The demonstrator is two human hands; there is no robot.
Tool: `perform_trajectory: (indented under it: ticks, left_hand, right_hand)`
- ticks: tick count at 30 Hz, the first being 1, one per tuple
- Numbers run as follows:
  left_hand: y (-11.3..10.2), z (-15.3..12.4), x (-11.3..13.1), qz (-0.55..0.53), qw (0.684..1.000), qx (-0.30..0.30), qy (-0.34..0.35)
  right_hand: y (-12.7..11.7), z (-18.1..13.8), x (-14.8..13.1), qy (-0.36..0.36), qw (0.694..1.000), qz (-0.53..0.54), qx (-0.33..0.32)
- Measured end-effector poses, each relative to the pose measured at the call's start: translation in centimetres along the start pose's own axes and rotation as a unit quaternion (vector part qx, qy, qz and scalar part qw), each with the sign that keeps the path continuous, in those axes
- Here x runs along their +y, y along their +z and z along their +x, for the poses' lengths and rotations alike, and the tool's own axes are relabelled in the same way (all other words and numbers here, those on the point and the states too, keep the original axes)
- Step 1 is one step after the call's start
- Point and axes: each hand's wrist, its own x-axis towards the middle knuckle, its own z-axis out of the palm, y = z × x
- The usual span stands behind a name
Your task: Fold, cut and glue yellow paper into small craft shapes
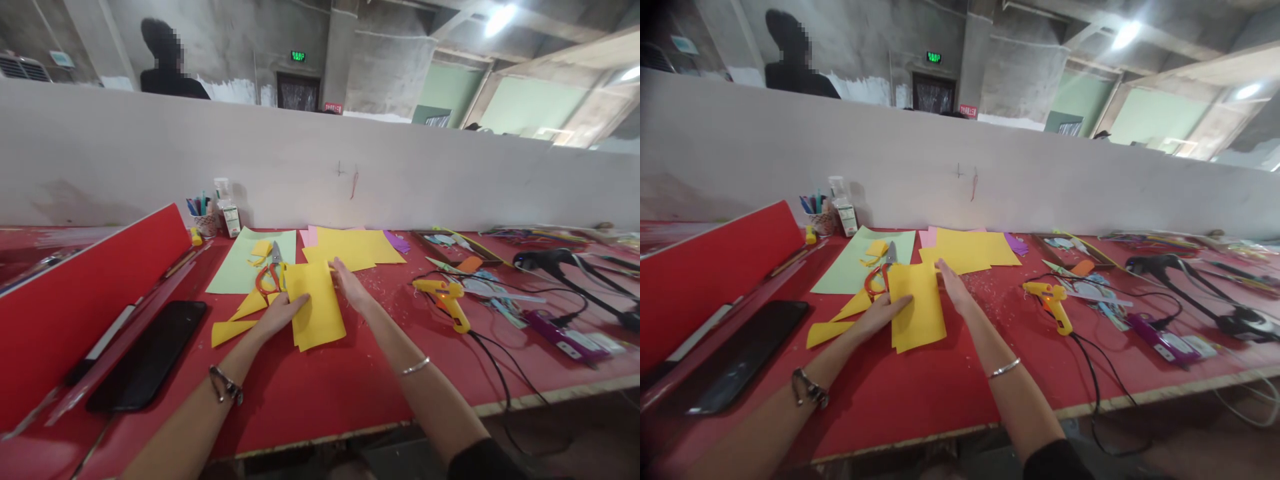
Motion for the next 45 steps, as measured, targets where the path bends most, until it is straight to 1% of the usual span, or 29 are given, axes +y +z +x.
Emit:
perform_trajectory:
  ticks: [2,4,6,8,12,17,21,23,24,27,29,36,38,42,45]
  left_hand:
    - [0.0,-0.1,0.0,-0.006,1.0,-0.006,-0.001]
    - [-0.1,0.0,0.0,-0.003,1.0,-0.002,0.002]
    - [-0.1,0.2,-0.1,0.004,1.0,0.005,-0.006]
    - [-0.1,0.2,-0.1,0.002,1.0,-0.005,-0.024]
    - [-0.1,0.1,-0.1,-0.006,0.996,-0.069,-0.059]
    - [-0.4,-0.2,0.1,0.0,0.99,-0.118,-0.073]
    - [-0.8,-0.3,0.2,-0.004,0.973,-0.212,-0.09]
    - [-0.8,-0.4,0.4,-0.001,0.969,-0.23,-0.089]
    - [-0.7,-0.4,0.5,0.004,0.972,-0.221,-0.084]
    - [-0.4,-0.6,0.8,0.04,0.983,-0.167,-0.068]
    - [-0.2,-0.6,0.9,0.066,0.985,-0.147,-0.066]
    - [-0.5,-0.4,0.4,0.054,0.988,-0.135,-0.052]
    - [-0.6,-0.3,0.3,0.05,0.987,-0.142,-0.052]
    - [-0.8,-0.1,0.3,0.001,0.983,-0.171,-0.064]
    - [-0.8,-0.1,0.4,0.0,0.985,-0.162,-0.061]
  right_hand:
    - [0.5,-1.1,-0.2,-0.006,0.987,0.14,-0.077]
    - [1.0,-1.8,-0.1,0.02,0.97,0.218,-0.106]
    - [1.3,-2.0,0.2,0.047,0.961,0.258,-0.093]
    - [1.5,-1.9,0.5,0.053,0.952,0.294,-0.068]
    - [1.6,-1.6,0.6,0.049,0.94,0.335,-0.038]
    - [1.7,-2.0,0.7,0.043,0.938,0.343,-0.024]
    - [1.8,-2.0,0.8,0.039,0.937,0.346,-0.018]
    - [1.8,-1.9,0.8,0.035,0.937,0.348,-0.018]
    - [1.8,-1.8,0.8,0.032,0.936,0.35,-0.015]
    - [1.8,-1.7,0.8,0.028,0.937,0.348,0.0]
    - [1.7,-1.7,0.7,0.029,0.94,0.341,0.006]
    - [1.6,-1.5,0.9,0.011,0.938,0.347,-0.002]
    - [1.6,-1.5,0.9,0.013,0.938,0.347,-0.01]
    - [1.6,-1.6,0.8,0.017,0.937,0.348,-0.019]
    - [1.6,-1.7,0.7,0.014,0.935,0.353,-0.017]
